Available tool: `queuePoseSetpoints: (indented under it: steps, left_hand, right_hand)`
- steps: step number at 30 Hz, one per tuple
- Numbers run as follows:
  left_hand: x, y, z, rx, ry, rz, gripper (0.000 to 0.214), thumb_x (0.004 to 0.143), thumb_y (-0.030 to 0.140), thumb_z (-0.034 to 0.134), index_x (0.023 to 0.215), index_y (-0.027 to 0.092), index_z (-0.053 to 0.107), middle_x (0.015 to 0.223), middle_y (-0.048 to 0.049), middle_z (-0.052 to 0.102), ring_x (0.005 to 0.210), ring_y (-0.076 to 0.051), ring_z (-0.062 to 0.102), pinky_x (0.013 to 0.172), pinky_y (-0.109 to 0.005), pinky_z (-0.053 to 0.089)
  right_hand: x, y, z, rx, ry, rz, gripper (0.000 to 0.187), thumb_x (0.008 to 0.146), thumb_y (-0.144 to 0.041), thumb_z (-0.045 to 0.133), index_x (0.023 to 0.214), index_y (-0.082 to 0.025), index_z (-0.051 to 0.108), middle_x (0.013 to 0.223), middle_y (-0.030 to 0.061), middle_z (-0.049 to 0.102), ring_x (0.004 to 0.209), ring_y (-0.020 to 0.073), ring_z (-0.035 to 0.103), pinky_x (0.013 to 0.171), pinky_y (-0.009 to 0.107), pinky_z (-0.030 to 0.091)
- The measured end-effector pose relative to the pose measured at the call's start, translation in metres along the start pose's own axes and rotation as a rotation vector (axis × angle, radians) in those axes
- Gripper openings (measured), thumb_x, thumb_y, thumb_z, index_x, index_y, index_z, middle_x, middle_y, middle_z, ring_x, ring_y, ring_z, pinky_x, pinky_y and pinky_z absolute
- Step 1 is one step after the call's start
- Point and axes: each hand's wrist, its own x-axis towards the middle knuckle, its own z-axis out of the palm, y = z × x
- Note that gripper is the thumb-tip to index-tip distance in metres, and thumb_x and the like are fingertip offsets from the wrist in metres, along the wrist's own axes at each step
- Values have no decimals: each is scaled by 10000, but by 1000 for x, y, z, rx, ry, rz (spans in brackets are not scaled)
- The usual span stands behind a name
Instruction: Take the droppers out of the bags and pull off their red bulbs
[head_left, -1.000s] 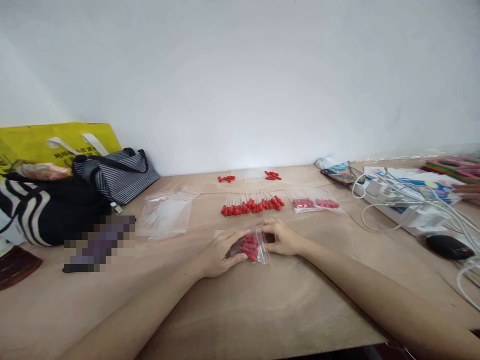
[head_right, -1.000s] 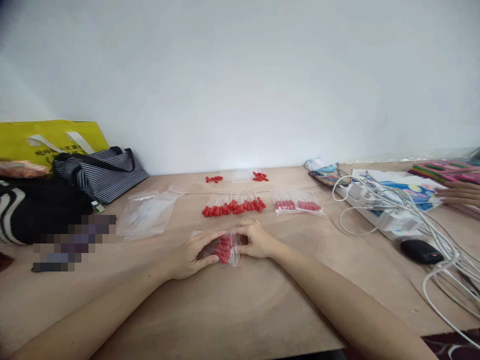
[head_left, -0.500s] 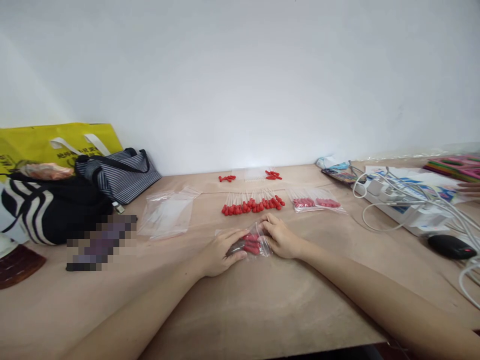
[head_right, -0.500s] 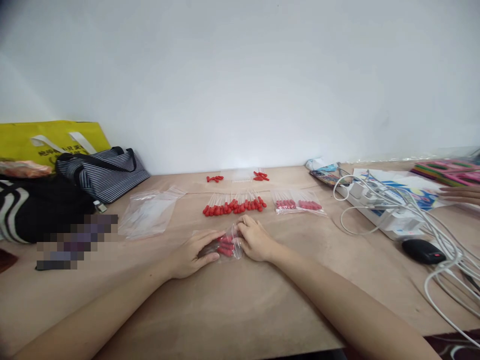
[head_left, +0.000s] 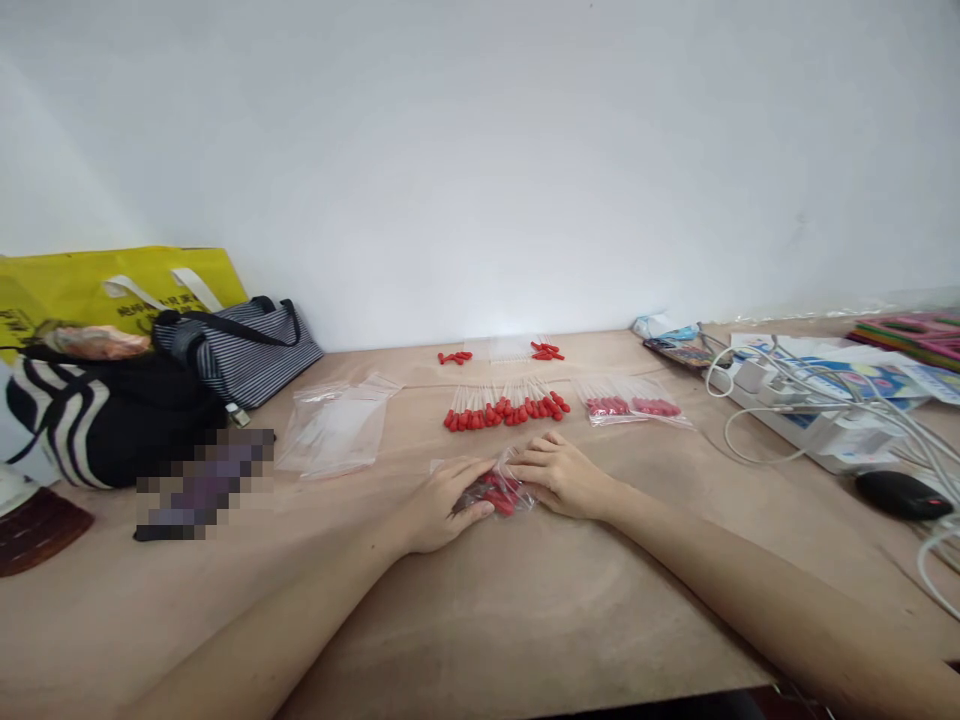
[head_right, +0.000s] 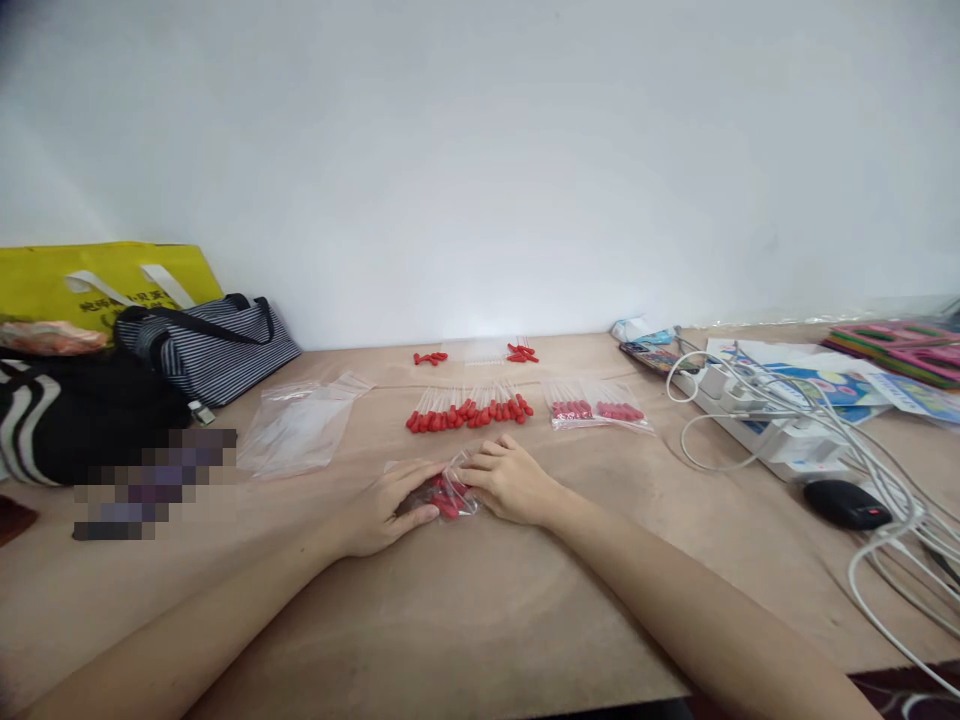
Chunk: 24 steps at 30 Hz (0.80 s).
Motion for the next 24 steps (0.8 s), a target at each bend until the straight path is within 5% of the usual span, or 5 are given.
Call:
queuePoseSetpoints:
  steps: [8, 16, 24]
  left_hand:
    - [-1, -4, 3, -8, 8, -15, 434, 836, 362, 459, 1244, 227, 397, 1257, -56, 485, 1125, -206, 459, 946, -369, 367]
    - [1, -3, 3, 9, 17, -35, 408, 839, 350, 452, 1219, 205, 433, 1238, -76, 505, 1121, -211, 466, 949, -383, 364]
    - [1, -4, 3, -3, 10, -19, 405, 838, 345, 455, 1216, 203, 432, 1235, -73, 507, 1115, -210, 470, 946, -384, 364]
  right_hand:
    - [1, -1, 5, -65, 22, 16, 206, 846, -156, 348, 955, -127, 521, 866, 107, 560, 763, 188, 437, 683, 308, 303]
    - [-1, -1, -5, 174, -47, 128, 165, 839, -210, 386, 965, -161, 481, 858, 73, 556, 802, 184, 464, 712, 302, 347]
    - [-2, 2, -5, 145, -45, 98, 217, 854, -175, 364, 994, -177, 529, 857, 78, 588, 791, 184, 492, 709, 308, 349]
